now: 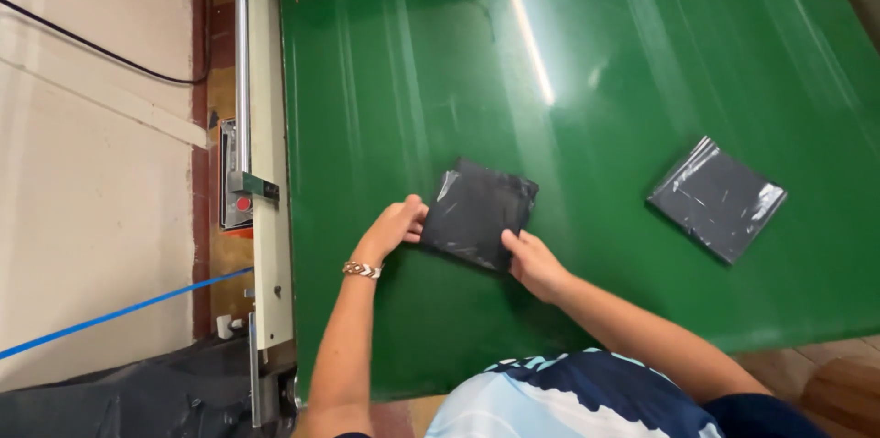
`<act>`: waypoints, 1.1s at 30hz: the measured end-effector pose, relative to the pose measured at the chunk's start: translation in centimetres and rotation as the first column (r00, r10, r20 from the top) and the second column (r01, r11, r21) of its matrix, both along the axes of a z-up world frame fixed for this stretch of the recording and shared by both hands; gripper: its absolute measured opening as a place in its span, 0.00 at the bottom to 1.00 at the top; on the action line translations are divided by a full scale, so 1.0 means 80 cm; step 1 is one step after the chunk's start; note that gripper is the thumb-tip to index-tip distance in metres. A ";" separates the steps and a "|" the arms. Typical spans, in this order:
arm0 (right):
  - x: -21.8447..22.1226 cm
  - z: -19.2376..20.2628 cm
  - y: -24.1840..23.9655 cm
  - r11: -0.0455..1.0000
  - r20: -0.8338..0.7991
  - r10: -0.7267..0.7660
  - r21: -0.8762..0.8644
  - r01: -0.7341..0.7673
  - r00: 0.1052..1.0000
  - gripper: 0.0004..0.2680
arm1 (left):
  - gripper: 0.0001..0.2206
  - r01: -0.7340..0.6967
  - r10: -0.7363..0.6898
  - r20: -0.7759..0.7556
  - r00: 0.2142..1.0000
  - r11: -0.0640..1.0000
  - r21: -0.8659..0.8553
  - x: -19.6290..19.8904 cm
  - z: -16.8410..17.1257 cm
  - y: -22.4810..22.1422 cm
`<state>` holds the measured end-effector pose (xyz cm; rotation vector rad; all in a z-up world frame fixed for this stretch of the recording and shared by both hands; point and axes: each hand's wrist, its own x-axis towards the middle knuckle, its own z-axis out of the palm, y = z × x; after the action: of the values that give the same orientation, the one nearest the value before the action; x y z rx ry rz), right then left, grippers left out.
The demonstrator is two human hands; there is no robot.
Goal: Folding plastic bags coming off a conveyor belt and stacking them into a pile.
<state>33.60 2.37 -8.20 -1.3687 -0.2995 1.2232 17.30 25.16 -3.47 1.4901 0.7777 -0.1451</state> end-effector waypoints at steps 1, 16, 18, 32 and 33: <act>-0.001 0.042 0.014 0.998 -0.110 -0.052 -0.040 0.048 0.992 0.08 | 0.28 0.006 0.009 -0.054 0.999 0.960 0.280 0.009 0.011 -0.007; 0.028 -0.054 0.033 0.988 -0.545 -0.127 0.003 0.153 0.829 0.11 | 0.07 -0.185 0.018 0.190 0.982 -0.149 0.971 0.070 -0.041 -0.057; 0.032 -0.034 0.031 0.989 -0.541 -0.120 0.011 0.150 0.832 0.14 | 0.08 -0.164 0.041 0.173 0.984 -0.169 0.972 0.079 -0.041 -0.055; 0.094 0.001 -0.076 0.934 0.190 -0.318 0.233 0.272 0.929 0.27 | 0.10 -0.189 -0.277 0.207 0.938 0.090 0.978 0.137 0.094 -0.163; 0.114 0.015 -0.095 0.933 0.190 -0.325 0.226 0.281 0.926 0.27 | 0.10 -0.185 -0.285 0.206 0.936 0.097 0.978 0.156 0.103 -0.183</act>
<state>42.71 -5.23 -6.98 -1.3251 -0.3406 0.7611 29.76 10.54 4.75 2.8006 0.4502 0.8228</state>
